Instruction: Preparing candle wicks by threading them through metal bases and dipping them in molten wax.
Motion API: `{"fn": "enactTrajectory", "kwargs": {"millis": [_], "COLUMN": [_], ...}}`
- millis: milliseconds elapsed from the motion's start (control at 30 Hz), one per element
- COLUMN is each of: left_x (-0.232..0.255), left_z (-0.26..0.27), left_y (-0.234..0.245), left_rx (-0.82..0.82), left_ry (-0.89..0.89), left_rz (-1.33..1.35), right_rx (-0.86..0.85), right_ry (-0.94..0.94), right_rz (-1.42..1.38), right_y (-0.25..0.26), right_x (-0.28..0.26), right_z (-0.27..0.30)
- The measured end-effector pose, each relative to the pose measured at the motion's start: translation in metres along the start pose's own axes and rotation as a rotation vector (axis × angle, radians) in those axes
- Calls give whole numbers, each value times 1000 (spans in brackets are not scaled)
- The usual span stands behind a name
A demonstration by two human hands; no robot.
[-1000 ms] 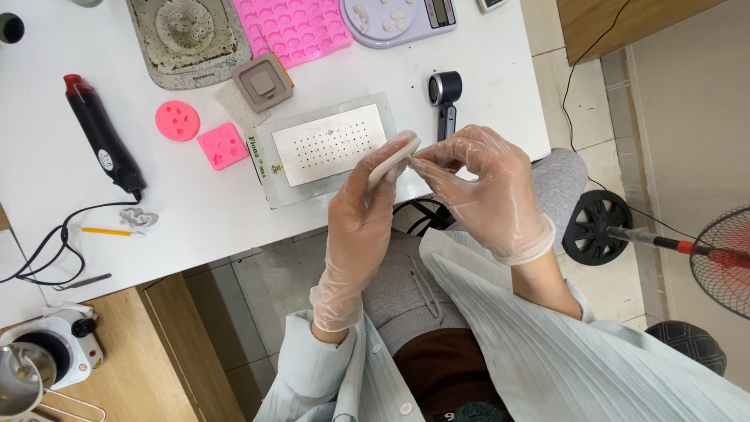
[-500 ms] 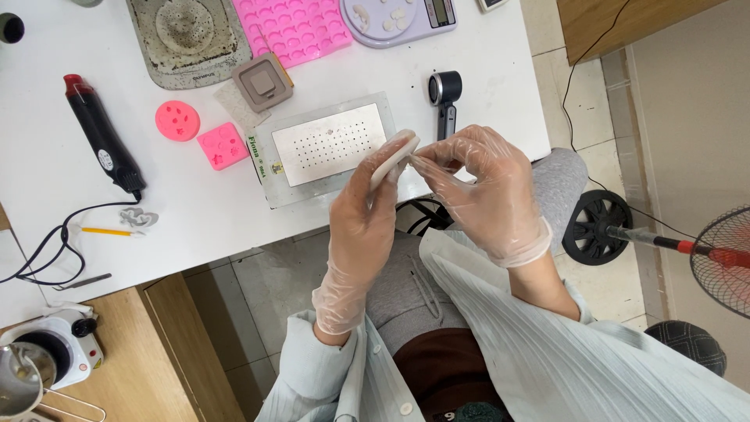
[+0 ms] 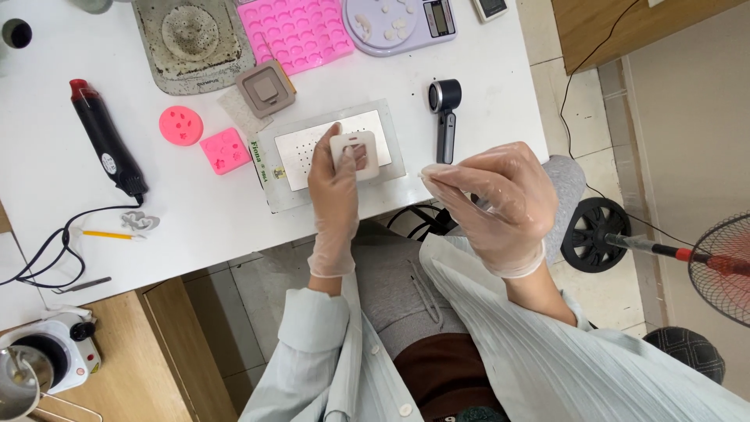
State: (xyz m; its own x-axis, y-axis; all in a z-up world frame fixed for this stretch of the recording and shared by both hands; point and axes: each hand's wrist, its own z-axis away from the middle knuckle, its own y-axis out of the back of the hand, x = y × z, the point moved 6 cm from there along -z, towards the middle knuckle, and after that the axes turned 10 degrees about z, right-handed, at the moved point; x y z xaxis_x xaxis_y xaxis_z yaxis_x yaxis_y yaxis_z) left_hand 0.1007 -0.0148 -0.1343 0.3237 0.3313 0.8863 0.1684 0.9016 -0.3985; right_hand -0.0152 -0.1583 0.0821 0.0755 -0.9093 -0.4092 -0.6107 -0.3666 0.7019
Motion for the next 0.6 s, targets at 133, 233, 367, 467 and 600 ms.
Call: {"fn": "enactTrajectory", "kwargs": {"millis": [133,233,367,467,600], "left_x": [-20,-24,-18,-19,-5], "left_z": [-25,-32,-32,-32,-21], "left_y": [19,25,25,29,21], "left_rx": [55,84,75,93,114], "left_ry": [-18,-23,-146,-277,-405], "left_rz": [-79,-199,-348,-600,-1102], "right_rx": [82,130,88,38,-27], "right_ry": [44,58,-207,-558,-829], "right_rz": [22,33,-210,-571,-873], "right_y": [5,8,-2,-18,-36], "right_x": [-1,-3,12,33,44], "right_z": [3,4,13,27,39]}}
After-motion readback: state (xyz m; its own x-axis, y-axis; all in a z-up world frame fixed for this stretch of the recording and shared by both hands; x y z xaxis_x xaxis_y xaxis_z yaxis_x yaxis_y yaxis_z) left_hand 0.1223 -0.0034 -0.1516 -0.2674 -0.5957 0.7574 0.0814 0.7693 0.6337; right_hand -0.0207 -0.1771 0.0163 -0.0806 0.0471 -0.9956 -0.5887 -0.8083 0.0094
